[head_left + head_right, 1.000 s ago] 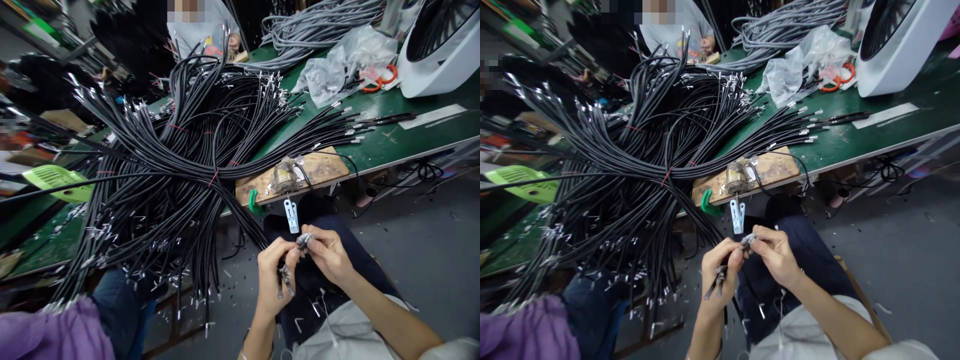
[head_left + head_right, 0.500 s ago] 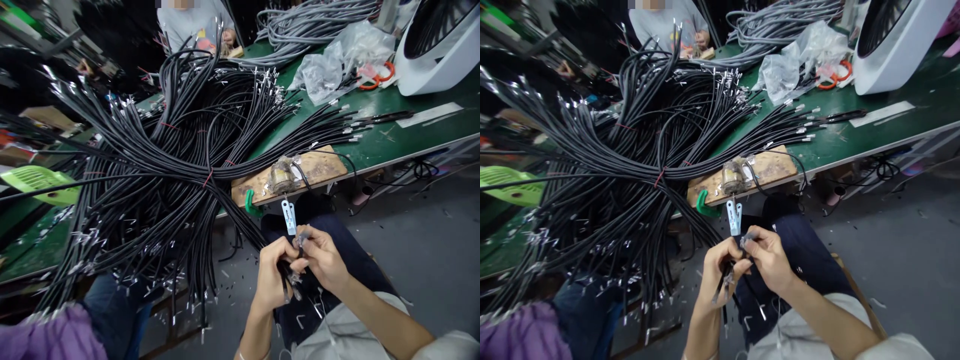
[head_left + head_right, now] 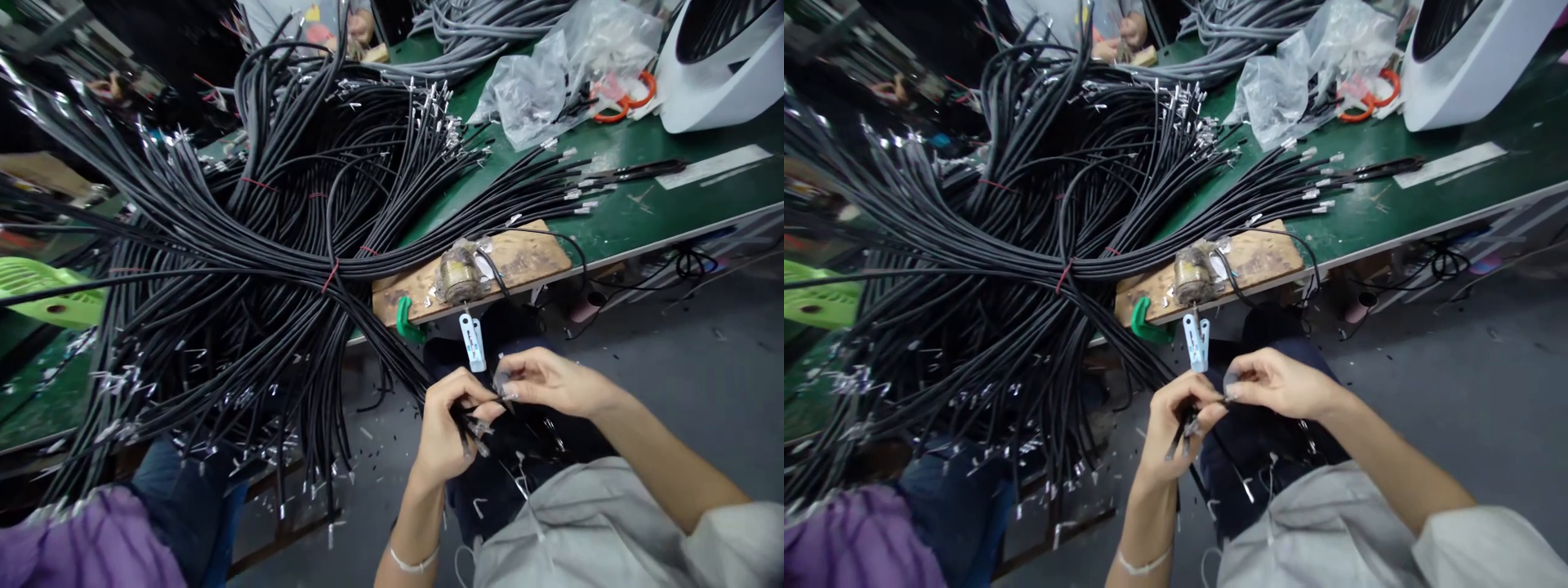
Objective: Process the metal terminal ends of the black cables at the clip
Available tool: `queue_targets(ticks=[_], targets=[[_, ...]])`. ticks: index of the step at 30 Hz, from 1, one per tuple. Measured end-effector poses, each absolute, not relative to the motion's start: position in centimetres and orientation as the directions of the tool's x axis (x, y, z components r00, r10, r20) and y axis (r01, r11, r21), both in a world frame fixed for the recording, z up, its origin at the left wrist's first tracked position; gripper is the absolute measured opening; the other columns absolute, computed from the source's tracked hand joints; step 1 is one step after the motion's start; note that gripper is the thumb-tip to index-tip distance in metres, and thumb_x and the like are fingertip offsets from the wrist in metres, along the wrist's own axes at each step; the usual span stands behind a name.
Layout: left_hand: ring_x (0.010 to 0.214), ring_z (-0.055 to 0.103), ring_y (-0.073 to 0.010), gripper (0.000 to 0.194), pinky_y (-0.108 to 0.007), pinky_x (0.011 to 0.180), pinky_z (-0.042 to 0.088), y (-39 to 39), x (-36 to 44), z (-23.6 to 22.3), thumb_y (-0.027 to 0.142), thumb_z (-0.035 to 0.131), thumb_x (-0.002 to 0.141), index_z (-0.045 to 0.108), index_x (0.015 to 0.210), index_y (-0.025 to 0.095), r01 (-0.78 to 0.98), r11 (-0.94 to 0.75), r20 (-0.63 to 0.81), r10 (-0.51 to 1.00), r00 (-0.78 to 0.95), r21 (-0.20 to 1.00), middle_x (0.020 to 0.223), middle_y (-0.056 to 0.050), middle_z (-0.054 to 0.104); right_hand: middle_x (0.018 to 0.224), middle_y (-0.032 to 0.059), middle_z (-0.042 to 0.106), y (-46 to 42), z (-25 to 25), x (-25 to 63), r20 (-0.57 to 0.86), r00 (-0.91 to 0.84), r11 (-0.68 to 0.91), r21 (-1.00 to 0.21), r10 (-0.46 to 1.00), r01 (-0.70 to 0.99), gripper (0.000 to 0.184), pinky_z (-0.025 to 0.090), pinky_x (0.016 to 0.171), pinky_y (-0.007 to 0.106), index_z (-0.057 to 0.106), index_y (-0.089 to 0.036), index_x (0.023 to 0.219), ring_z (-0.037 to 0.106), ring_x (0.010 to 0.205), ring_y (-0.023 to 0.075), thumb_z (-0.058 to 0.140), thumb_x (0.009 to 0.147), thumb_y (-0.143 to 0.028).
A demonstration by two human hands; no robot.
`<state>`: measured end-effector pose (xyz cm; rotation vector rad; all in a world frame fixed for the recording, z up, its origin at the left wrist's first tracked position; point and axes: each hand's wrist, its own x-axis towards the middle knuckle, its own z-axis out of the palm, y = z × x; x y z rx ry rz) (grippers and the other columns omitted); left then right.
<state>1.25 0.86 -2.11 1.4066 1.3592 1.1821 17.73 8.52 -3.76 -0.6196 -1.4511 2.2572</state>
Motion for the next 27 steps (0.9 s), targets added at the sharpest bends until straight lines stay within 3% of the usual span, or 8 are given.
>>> queue_targets(ticks=[4,7,10,12,15,20,24,27], targets=[[0.056,0.043,-0.0095,0.023,-0.023,0.053,0.032,1.0,1.4,-1.7,0.024,0.072,0.076,0.058,0.061,0.014,0.177,-0.057,0.068,0.996,-0.054,0.983,0.062,0.002,0.049,0.065,-0.0019,0.052,11.2,-1.7,17.4,-0.131,-0.687,-0.154,-0.988,0.715,0.029,0.033,0.035,0.056,0.024,0.062,-0.013,0.073,0.044,0.061,0.0108,0.066,0.079,-0.045],[0.06,0.047,-0.0111,0.019,-0.023,0.057,0.036,0.8,1.1,-1.8,0.023,0.074,0.074,0.06,0.064,0.015,0.096,-0.128,0.136,0.988,-0.077,0.987,0.065,0.001,0.051,0.06,-0.002,0.05,12.2,-0.8,15.5,-0.095,-0.611,-0.091,-0.995,0.786,0.037,0.038,0.033,0.054,0.024,0.062,-0.013,0.065,0.043,0.059,0.0106,0.065,0.079,-0.049],[0.064,0.05,-0.0113,0.015,-0.023,0.06,0.038,0.6,0.5,-2.4,0.023,0.074,0.074,0.062,0.07,0.016,-0.016,-0.188,0.184,0.973,-0.14,0.982,0.069,0.0,0.053,0.056,-0.0029,0.048,11.9,-1.1,13.6,-0.126,-0.652,-0.271,-0.954,0.748,-0.126,0.046,0.032,0.051,0.023,0.059,-0.013,0.059,0.041,0.054,0.0088,0.068,0.074,-0.055],[0.064,0.05,-0.0105,0.012,-0.021,0.059,0.038,0.6,0.4,-2.8,0.022,0.074,0.075,0.063,0.073,0.016,-0.067,-0.202,0.186,0.964,-0.19,0.977,0.071,0.0,0.054,0.057,-0.0025,0.05,11.4,-1.6,12.9,-0.138,-0.665,-0.424,-0.858,0.734,-0.29,0.046,0.035,0.051,0.022,0.059,-0.013,0.06,0.043,0.053,0.0087,0.07,0.072,-0.056],[0.064,0.051,-0.0099,0.009,-0.02,0.057,0.038,1.0,0.6,-2.9,0.021,0.073,0.075,0.065,0.074,0.016,-0.077,-0.179,0.159,0.962,-0.223,0.981,0.071,0.0,0.055,0.058,-0.0011,0.053,10.7,-2.4,12.4,-0.138,-0.65,-0.528,-0.717,0.748,-0.455,0.04,0.037,0.051,0.022,0.063,-0.012,0.063,0.045,0.053,0.0087,0.075,0.071,-0.049],[0.059,0.051,-0.0095,0.01,-0.019,0.053,0.038,1.6,1.2,-2.1,0.021,0.072,0.076,0.068,0.071,0.014,0.0,-0.106,0.104,0.974,-0.204,0.994,0.068,-0.002,0.058,0.057,-0.0001,0.054,10.3,-2.9,12.1,-0.131,-0.673,-0.59,-0.621,0.728,-0.517,0.036,0.036,0.048,0.021,0.071,-0.01,0.073,0.045,0.051,0.0083,0.076,0.072,-0.046],[0.051,0.047,-0.0071,0.014,-0.018,0.047,0.034,1.6,1.1,-1.5,0.022,0.069,0.079,0.068,0.068,0.013,0.038,-0.058,0.064,0.98,-0.189,0.998,0.062,0.0,0.056,0.066,0.0032,0.06,10.0,-3.9,12.1,-0.146,-0.711,-0.65,-0.56,0.688,-0.514,0.04,0.041,0.054,0.022,0.071,-0.012,0.076,0.051,0.059,0.011,0.071,0.075,-0.052],[0.05,0.048,-0.0071,0.013,-0.018,0.046,0.036,1.4,0.8,-1.5,0.022,0.069,0.078,0.069,0.068,0.013,0.032,-0.061,0.065,0.983,-0.169,0.998,0.064,-0.002,0.057,0.068,0.0036,0.06,10.0,-5.5,12.7,-0.18,-0.713,-0.674,-0.539,0.677,-0.504,0.044,0.038,0.052,0.022,0.071,-0.013,0.076,0.049,0.059,0.0106,0.065,0.079,-0.056]])
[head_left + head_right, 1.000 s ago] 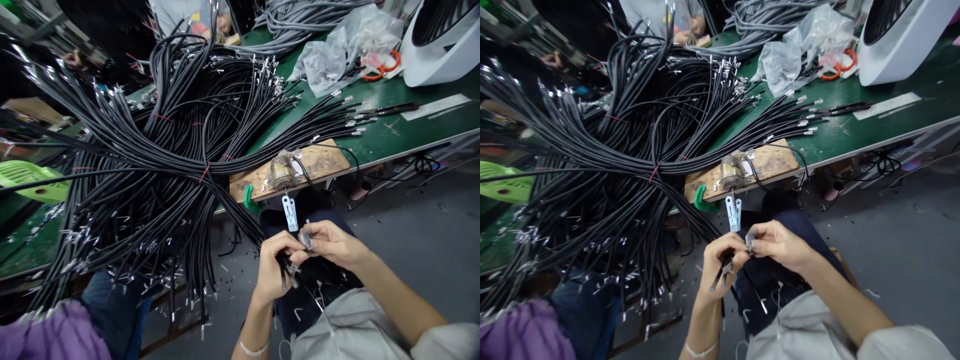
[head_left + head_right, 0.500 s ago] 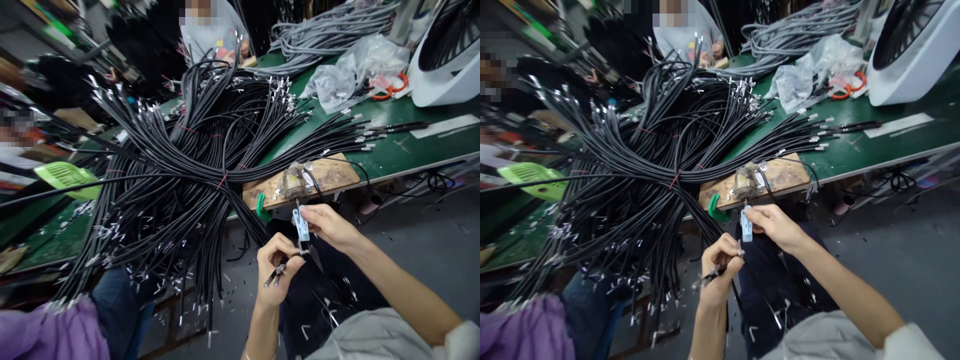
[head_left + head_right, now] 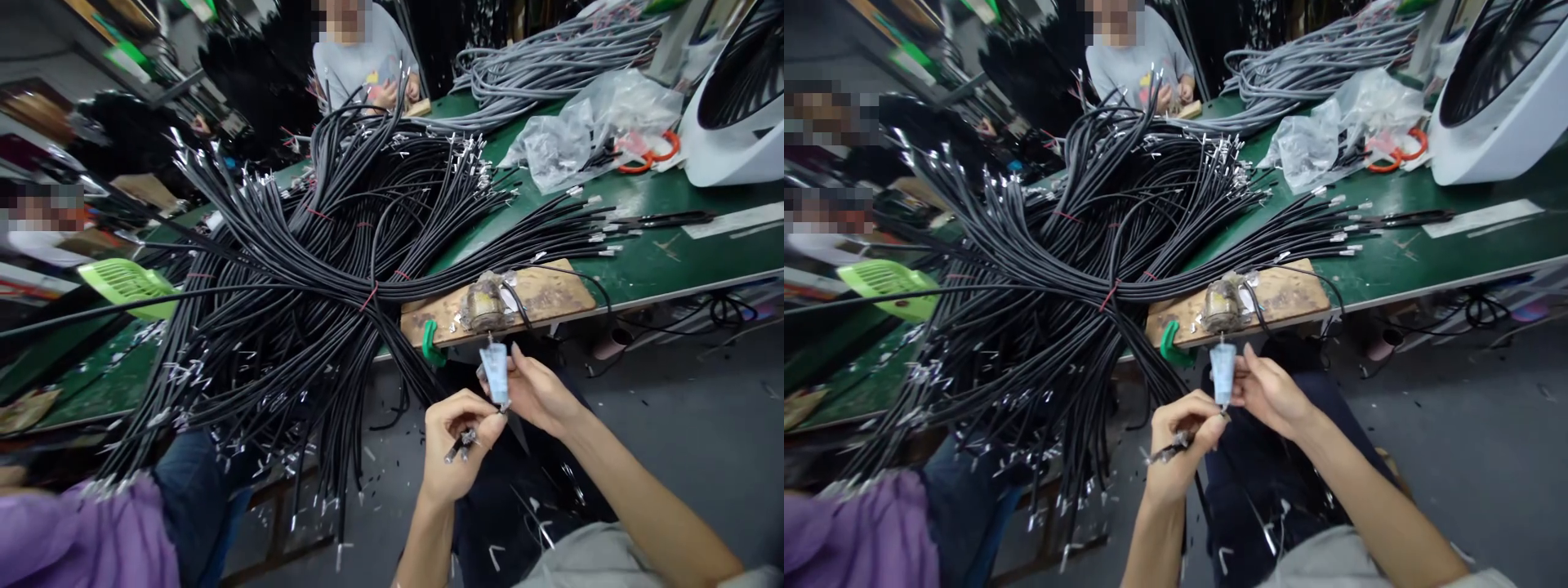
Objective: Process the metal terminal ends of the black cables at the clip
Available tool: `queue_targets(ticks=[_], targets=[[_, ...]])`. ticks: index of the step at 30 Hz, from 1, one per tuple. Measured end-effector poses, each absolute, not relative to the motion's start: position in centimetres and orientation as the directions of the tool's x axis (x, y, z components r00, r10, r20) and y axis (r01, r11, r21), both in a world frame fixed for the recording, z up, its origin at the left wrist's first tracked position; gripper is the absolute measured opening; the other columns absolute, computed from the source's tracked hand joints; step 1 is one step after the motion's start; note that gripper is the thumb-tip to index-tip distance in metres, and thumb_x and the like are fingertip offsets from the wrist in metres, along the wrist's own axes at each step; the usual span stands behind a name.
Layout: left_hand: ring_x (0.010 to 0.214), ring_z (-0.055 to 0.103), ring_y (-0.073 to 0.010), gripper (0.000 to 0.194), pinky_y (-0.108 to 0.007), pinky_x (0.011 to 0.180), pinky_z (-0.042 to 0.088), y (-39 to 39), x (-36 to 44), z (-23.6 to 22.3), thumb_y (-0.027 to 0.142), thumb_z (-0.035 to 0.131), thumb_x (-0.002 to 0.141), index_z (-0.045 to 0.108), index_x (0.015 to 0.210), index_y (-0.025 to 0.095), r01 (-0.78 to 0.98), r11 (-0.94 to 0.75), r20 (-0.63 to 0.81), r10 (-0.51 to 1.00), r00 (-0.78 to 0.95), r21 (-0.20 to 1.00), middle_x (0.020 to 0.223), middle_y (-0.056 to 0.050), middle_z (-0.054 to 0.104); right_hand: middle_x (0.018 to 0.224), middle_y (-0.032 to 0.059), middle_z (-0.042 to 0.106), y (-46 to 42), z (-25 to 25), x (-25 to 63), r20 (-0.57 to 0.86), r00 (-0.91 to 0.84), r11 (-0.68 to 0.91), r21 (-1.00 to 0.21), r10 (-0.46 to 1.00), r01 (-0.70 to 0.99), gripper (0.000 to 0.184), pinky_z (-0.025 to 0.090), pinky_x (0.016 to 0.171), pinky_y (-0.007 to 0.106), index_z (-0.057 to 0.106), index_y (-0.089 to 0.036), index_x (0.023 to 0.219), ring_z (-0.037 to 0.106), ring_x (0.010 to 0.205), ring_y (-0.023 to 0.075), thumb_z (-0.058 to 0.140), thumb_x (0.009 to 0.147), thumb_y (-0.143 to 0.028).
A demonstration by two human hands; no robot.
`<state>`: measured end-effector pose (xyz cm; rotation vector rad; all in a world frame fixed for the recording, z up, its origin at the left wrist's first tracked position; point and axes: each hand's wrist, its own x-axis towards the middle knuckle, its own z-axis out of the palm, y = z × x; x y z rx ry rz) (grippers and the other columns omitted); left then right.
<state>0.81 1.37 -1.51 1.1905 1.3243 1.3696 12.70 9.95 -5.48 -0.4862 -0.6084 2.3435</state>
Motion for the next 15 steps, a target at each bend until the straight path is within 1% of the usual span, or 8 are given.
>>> queue_targets(ticks=[2,4,6,8,10,12,13,15], targets=[[0.051,0.05,-0.0081,0.011,-0.018,0.046,0.038,1.0,0.5,-1.7,0.021,0.07,0.077,0.07,0.069,0.013,0.04,-0.075,0.08,0.983,-0.164,0.996,0.065,-0.003,0.06,0.067,0.0026,0.058,10.0,-6.6,13.7,-0.192,-0.679,-0.638,-0.585,0.709,-0.501,0.043,0.036,0.051,0.021,0.07,-0.013,0.077,0.046,0.058,0.0098,0.063,0.081,-0.055],[0.054,0.054,-0.0103,0.01,-0.019,0.048,0.042,0.6,0.2,-1.9,0.021,0.07,0.076,0.071,0.07,0.014,0.062,-0.093,0.101,0.985,-0.141,0.994,0.065,-0.004,0.062,0.069,0.0017,0.057,9.9,-7.1,15.2,-0.19,-0.595,-0.53,-0.707,0.781,-0.469,0.034,0.036,0.053,0.022,0.07,-0.015,0.081,0.047,0.06,0.0102,0.066,0.082,-0.049],[0.056,0.059,-0.0129,0.011,-0.021,0.05,0.045,0.4,-0.1,-2.2,0.022,0.069,0.077,0.073,0.072,0.013,0.088,-0.083,0.091,0.991,-0.096,0.993,0.066,-0.007,0.065,0.069,0.0007,0.057,9.3,-6.8,16.7,-0.119,-0.484,-0.33,-0.864,0.867,-0.38,0.022,0.038,0.057,0.024,0.069,-0.017,0.081,0.048,0.062,0.0112,0.068,0.083,-0.039],[0.054,0.061,-0.014,0.011,-0.022,0.049,0.046,0.5,-0.1,-2.3,0.021,0.068,0.076,0.074,0.073,0.013,0.15,-0.027,0.036,0.998,-0.057,0.988,0.068,-0.009,0.067,0.071,0.0006,0.058,8.3,-5.6,17.7,0.061,-0.46,-0.054,-0.971,0.886,-0.234,0.013,0.04,0.061,0.027,0.069,-0.018,0.079,0.05,0.067,0.0135,0.071,0.08,-0.031],[0.052,0.059,-0.0134,0.007,-0.021,0.047,0.045,0.8,0.0,-2.4,0.018,0.072,0.07,0.073,0.069,0.011,0.245,0.028,-0.019,0.999,-0.037,0.969,0.064,-0.007,0.066,0.076,0.0026,0.062,7.0,-4.0,17.9,0.276,-0.532,0.256,-0.96,0.8,-0.113,0.01,0.042,0.067,0.03,0.069,-0.019,0.084,0.051,0.074,0.0167,0.075,0.077,-0.022],[0.051,0.057,-0.0124,0.006,-0.019,0.046,0.043,1.1,0.0,-2.3,0.015,0.075,0.063,0.07,0.064,0.011,0.313,0.032,-0.031,0.999,-0.009,0.949,0.059,-0.005,0.062,0.081,0.005,0.064,6.0,-2.8,17.3,0.444,-0.537,0.492,-0.869,0.717,-0.062,0.013,0.042,0.07,0.033,0.068,-0.018,0.09,0.05,0.078,0.0182,0.07,0.079,-0.012],[0.051,0.056,-0.0121,0.008,-0.019,0.046,0.042,1.2,0.0,-2.2,0.014,0.076,0.061,0.069,0.062,0.011,0.321,0.013,-0.015,1.0,0.003,0.947,0.057,-0.004,0.061,0.081,0.0054,0.064,5.6,-2.6,16.9,0.504,-0.495,0.556,-0.83,0.708,-0.051,0.013,0.042,0.07,0.033,0.067,-0.018,0.09,0.05,0.077,0.0179,0.067,0.08,-0.009],[0.051,0.055,-0.0113,0.008,-0.019,0.046,0.042,1.0,-0.1,-2.1,0.016,0.076,0.065,0.069,0.063,0.011,0.288,-0.034,0.034,0.999,0.006,0.957,0.06,-0.003,0.06,0.075,0.0043,0.062,5.2,-2.7,15.9,0.553,-0.375,0.581,-0.813,0.744,-0.046,0.012,0.041,0.065,0.032,0.064,-0.017,0.084,0.048,0.071,0.0166,0.062,0.082,-0.006]])
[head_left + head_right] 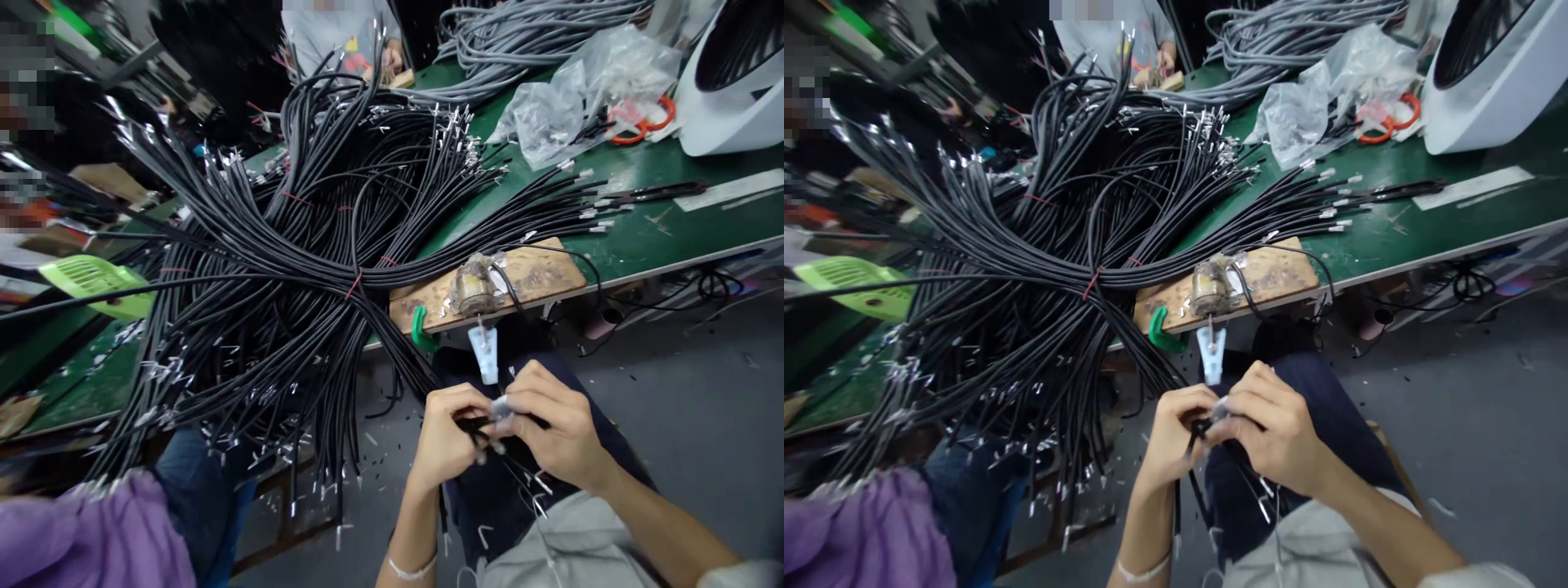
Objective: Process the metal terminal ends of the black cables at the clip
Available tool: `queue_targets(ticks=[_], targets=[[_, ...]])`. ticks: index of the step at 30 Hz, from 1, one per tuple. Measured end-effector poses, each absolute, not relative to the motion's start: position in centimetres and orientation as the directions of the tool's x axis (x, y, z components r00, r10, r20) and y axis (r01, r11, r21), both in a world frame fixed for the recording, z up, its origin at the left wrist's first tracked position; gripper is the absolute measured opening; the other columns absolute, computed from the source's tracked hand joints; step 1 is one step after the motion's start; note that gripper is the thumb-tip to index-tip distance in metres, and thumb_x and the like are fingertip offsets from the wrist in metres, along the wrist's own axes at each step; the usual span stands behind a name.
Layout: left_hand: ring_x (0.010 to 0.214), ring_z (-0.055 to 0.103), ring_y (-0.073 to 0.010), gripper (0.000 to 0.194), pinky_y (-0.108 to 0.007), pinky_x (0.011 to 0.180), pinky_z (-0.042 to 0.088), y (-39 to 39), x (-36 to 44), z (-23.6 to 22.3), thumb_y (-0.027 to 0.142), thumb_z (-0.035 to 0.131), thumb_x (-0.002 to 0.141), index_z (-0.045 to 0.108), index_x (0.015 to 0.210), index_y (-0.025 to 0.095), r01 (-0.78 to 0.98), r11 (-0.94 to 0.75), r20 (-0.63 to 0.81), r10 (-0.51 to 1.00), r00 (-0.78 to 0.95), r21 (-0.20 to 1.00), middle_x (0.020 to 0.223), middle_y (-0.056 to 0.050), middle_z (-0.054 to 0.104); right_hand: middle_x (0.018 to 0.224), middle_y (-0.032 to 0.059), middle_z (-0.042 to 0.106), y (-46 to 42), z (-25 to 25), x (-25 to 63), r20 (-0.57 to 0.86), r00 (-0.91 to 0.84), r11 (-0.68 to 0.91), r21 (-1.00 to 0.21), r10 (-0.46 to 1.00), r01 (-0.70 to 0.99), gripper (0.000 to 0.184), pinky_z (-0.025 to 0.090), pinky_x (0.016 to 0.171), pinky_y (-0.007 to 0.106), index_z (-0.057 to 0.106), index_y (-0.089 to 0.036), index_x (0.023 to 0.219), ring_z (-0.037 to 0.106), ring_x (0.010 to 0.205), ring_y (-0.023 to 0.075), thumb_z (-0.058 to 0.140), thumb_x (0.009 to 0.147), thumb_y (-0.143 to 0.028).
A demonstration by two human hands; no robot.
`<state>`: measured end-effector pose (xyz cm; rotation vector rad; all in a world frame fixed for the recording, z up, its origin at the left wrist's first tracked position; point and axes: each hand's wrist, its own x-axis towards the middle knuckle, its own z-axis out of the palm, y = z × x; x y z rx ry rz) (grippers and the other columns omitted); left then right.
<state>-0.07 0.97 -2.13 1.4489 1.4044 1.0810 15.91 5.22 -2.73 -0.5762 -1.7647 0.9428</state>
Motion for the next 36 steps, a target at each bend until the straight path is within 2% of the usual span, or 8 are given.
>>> queue_targets(ticks=[6,9,13,16,23,30,33,36], targets=[[0.052,0.055,-0.0081,0.006,-0.018,0.048,0.042,-0.7,0.1,-2.7,0.016,0.065,0.08,0.069,0.084,0.015,0.291,-0.09,0.12,0.989,-0.086,0.953,0.075,-0.003,0.06,0.061,-0.0001,0.047,4.3,-5.1,14.0,0.389,-0.094,0.383,-0.921,0.916,-0.075,0.021,0.035,0.059,0.03,0.056,-0.018,0.063,0.043,0.065,0.0158,0.063,0.081,-0.011],[0.052,0.047,-0.0061,0.005,-0.016,0.047,0.037,-1.0,0.7,-3.2,0.019,0.066,0.081,0.064,0.078,0.015,0.32,-0.063,0.118,0.981,-0.156,0.945,0.068,0.001,0.052,0.066,0.0013,0.051,3.4,-5.6,13.1,0.182,-0.116,0.139,-0.942,0.976,-0.306,0.016,0.036,0.06,0.03,0.064,-0.018,0.066,0.045,0.067,0.016,0.065,0.082,-0.02],[0.05,0.045,-0.0053,0.01,-0.016,0.045,0.034,-0.7,1.3,-3.4,0.024,0.062,0.084,0.06,0.079,0.016,0.248,-0.031,0.081,0.977,-0.195,0.968,0.069,0.003,0.049,0.067,0.0008,0.055,3.3,-5.8,12.5,-0.234,-0.391,-0.446,-0.628,0.89,-0.638,0.022,0.039,0.06,0.027,0.07,-0.019,0.07,0.047,0.063,0.0133,0.076,0.071,-0.039],[0.05,0.047,-0.0064,0.013,-0.017,0.047,0.036,-0.5,1.2,-3.1,0.024,0.059,0.087,0.062,0.078,0.015,0.288,-0.053,0.099,0.984,-0.147,0.956,0.068,0.002,0.051,0.065,0.0008,0.057,4.1,-5.6,12.9,-0.29,-0.51,-0.582,-0.51,0.81,-0.633,0.024,0.042,0.061,0.025,0.07,-0.017,0.071,0.048,0.062,0.0123,0.081,0.065,-0.038],[0.042,0.044,-0.0052,0.024,-0.018,0.043,0.032,-0.2,0.4,-1.8,0.025,0.055,0.089,0.065,0.071,0.013,0.295,-0.021,0.023,1.0,-0.004,0.955,0.059,0.002,0.048,0.072,0.0017,0.056,5.3,-4.4,14.9,0.013,-0.45,-0.153,-0.931,0.893,-0.331,0.021,0.047,0.063,0.026,0.065,-0.016,0.076,0.055,0.067,0.0142,0.063,0.085,-0.036],[0.049,0.051,-0.0097,0.015,-0.021,0.045,0.036,0.4,1.4,-1.9,0.025,0.07,0.077,0.07,0.07,0.012,0.26,0.027,0.011,0.99,-0.142,0.965,0.059,-0.001,0.055,0.08,0.002,0.061,4.8,-5.5,16.3,0.187,-0.054,0.186,-0.982,0.981,-0.036,0.004,0.048,0.069,0.026,0.06,-0.021,0.09,0.06,0.073,0.0153,0.061,0.087,-0.023],[0.05,0.047,-0.0092,0.013,-0.021,0.047,0.034,0.6,2.1,-2.2,0.023,0.073,0.075,0.069,0.066,0.013,0.322,-0.044,0.115,0.972,-0.205,0.946,0.057,0.001,0.053,0.086,0.002,0.069,4.3,-5.3,16.9,0.176,-0.144,0.181,-0.983,0.974,0.023,0.035,0.052,0.077,0.029,0.054,-0.024,0.106,0.066,0.08,0.0182,0.073,0.078,-0.024],[0.051,0.049,-0.0099,0.013,-0.021,0.049,0.037,0.7,3.0,-2.5,0.02,0.072,0.075,0.066,0.065,0.014,0.418,-0.082,0.202,0.947,-0.251,0.905,0.058,0.001,0.055,0.084,0.002,0.072,3.8,-4.8,16.8,0.202,-0.12,0.218,-0.965,0.972,0.146,0.035,0.053,0.079,0.03,0.051,-0.024,0.109,0.069,0.079,0.019,0.07,0.08,-0.021]])
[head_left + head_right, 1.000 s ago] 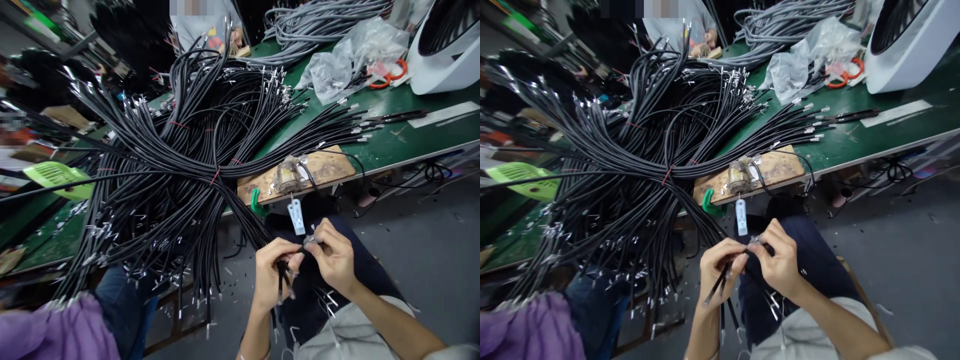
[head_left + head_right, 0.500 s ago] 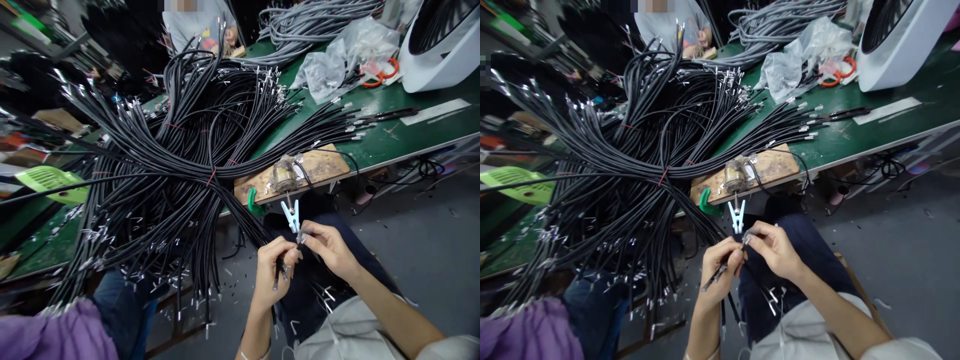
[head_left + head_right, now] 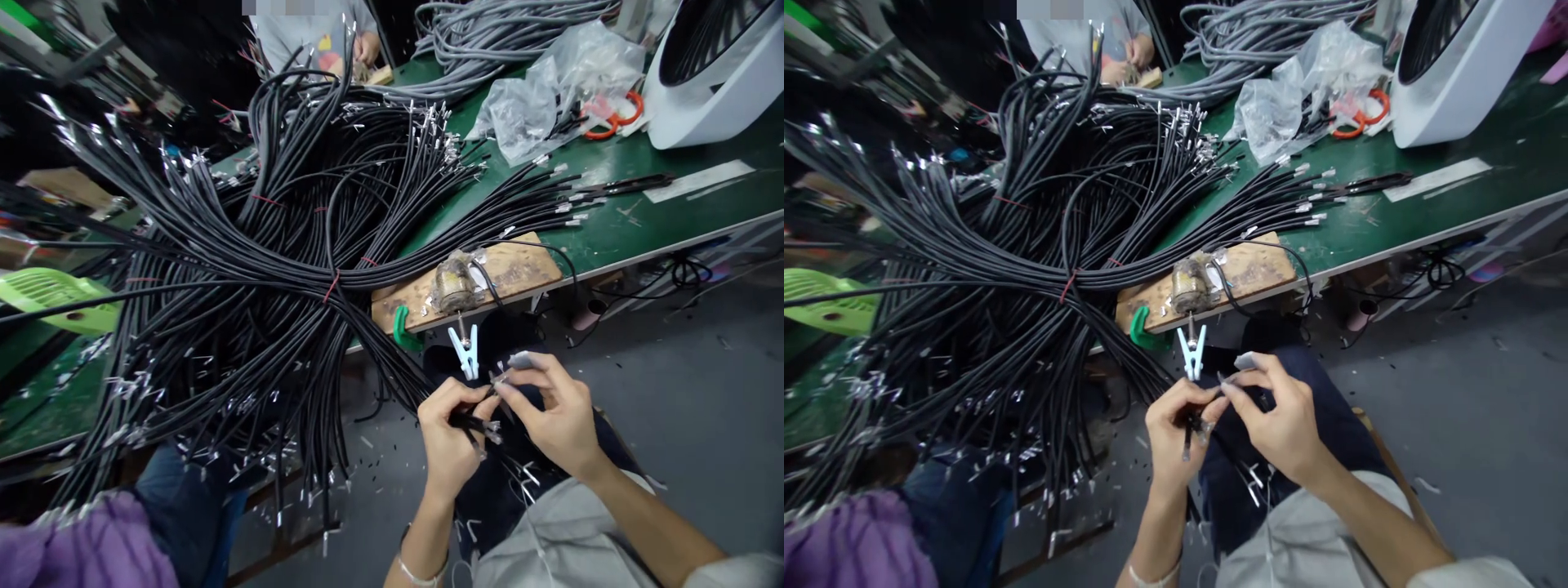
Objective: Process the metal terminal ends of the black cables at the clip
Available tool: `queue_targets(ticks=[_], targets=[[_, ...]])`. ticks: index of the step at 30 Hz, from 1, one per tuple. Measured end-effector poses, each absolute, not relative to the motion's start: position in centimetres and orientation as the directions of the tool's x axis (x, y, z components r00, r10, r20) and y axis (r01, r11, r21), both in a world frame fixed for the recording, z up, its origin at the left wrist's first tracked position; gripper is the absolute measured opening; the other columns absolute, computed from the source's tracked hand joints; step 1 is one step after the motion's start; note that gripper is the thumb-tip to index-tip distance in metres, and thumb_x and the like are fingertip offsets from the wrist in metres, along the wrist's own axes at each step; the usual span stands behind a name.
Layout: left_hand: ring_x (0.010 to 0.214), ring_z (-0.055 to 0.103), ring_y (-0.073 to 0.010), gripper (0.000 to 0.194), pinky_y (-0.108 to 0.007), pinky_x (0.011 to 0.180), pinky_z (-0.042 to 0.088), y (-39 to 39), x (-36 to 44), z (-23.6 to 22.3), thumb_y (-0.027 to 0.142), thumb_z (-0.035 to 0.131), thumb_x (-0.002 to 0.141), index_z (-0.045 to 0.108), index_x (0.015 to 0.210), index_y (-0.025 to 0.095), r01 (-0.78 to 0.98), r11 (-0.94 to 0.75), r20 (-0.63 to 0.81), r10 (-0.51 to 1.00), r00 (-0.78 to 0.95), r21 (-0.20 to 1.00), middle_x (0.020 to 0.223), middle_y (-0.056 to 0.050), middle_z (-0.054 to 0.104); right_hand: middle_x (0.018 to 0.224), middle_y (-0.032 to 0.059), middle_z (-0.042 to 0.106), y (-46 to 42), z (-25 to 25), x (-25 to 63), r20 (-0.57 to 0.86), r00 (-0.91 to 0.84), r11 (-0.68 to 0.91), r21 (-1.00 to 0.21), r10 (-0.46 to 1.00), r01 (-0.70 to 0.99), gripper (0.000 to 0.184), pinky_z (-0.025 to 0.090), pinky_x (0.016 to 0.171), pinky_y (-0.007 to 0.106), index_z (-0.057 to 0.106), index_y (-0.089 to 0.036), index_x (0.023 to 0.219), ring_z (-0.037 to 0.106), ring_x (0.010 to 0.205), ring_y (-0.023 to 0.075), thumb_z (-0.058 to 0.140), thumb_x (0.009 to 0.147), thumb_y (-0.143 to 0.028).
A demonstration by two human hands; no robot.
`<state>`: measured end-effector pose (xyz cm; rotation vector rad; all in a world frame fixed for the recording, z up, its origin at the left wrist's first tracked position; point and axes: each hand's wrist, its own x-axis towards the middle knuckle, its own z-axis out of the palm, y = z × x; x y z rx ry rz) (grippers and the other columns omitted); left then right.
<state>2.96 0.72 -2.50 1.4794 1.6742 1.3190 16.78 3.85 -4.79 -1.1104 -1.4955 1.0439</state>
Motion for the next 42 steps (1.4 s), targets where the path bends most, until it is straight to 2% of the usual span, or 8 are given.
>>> queue_targets(ticks=[8,14,18,22,28,34,38,42], targets=[[0.054,0.055,-0.0114,0.011,-0.022,0.052,0.041,0.5,4.1,-3.0,0.02,0.066,0.081,0.067,0.071,0.015,0.591,-0.038,0.272,0.91,-0.312,0.806,0.062,-0.001,0.06,0.076,0.0045,0.067,4.0,-5.4,15.4,0.63,-0.057,0.606,-0.714,0.775,0.35,0.024,0.054,0.07,0.035,0.058,-0.021,0.099,0.065,0.07,0.0204,0.06,0.08,-0.006],[0.05,0.051,-0.01,0.013,-0.021,0.048,0.037,0.5,3.6,-2.6,0.023,0.069,0.079,0.067,0.069,0.015,0.544,-0.019,0.229,0.919,-0.321,0.839,0.058,0.001,0.058,0.075,0.0027,0.068,4.5,-6.0,15.3,0.037,-0.007,0.036,-0.99,0.999,-0.136,0.015,0.055,0.066,0.03,0.06,-0.022,0.086,0.067,0.067,0.0185,0.07,0.075,-0.024],[0.05,0.049,-0.0092,0.012,-0.02,0.047,0.036,0.4,3.1,-2.6,0.023,0.067,0.08,0.069,0.071,0.015,0.478,-0.045,0.208,0.933,-0.294,0.877,0.059,0.001,0.057,0.064,-0.0014,0.063,5.6,-5.6,14.7,-0.249,-0.221,-0.33,-0.78,0.943,-0.532,0.022,0.051,0.063,0.026,0.06,-0.02,0.078,0.061,0.061,0.0138,0.076,0.063,-0.024],[0.049,0.048,-0.0085,0.015,-0.019,0.046,0.036,0.2,2.8,-2.4,0.024,0.065,0.081,0.069,0.07,0.015,0.478,-0.039,0.182,0.949,-0.257,0.878,0.059,0.001,0.056,0.062,-0.0019,0.057,6.1,-5.2,14.6,-0.331,-0.349,-0.481,-0.621,0.877,-0.619,0.017,0.046,0.058,0.023,0.065,-0.017,0.08,0.053,0.058,0.0109,0.072,0.067,-0.026],[0.045,0.042,-0.0066,0.019,-0.019,0.044,0.032,0.3,2.2,-1.7,0.024,0.068,0.078,0.067,0.063,0.013,0.462,-0.026,0.118,0.978,-0.171,0.887,0.053,0.002,0.051,0.082,0.0035,0.061,6.4,-5.3,15.7,0.021,-0.475,-0.196,-0.895,0.88,-0.401,0.016,0.047,0.068,0.028,0.069,-0.018,0.078,0.057,0.076,0.0159,0.075,0.07,-0.03],[0.041,0.048,-0.0064,0.018,-0.017,0.039,0.034,0.1,1.8,-2.4,0.028,0.067,0.08,0.068,0.071,0.013,0.242,0.029,0.024,0.976,-0.214,0.97,0.057,0.002,0.052,0.066,0.001,0.061,5.6,-6.4,14.6,-0.039,-0.353,-0.18,-0.91,0.935,-0.374,0.018,0.046,0.057,0.027,0.065,-0.018,0.07,0.055,0.061,0.0144,0.075,0.072,-0.033],[0.043,0.055,-0.0082,0.013,-0.018,0.041,0.042,-0.1,1.9,-2.7,0.027,0.068,0.08,0.07,0.079,0.013,0.237,0.005,0.051,0.971,-0.232,0.971,0.062,0.001,0.056,0.064,0.0021,0.06,4.8,-6.2,13.9,0.367,0.011,0.367,-0.93,0.93,0.002,0.011,0.043,0.058,0.03,0.063,-0.02,0.068,0.054,0.06,0.0166,0.068,0.078,-0.017],[0.045,0.051,-0.0074,0.019,-0.018,0.042,0.038,-0.1,1.1,-2.3,0.027,0.06,0.086,0.072,0.082,0.014,0.336,0.046,0.004,0.989,-0.146,0.941,0.063,-0.002,0.059,0.068,0.0051,0.062,5.1,-5.9,14.3,0.662,-0.042,0.656,-0.731,0.749,0.187,0.011,0.042,0.064,0.035,0.063,-0.021,0.072,0.055,0.065,0.0196,0.065,0.078,-0.012]])
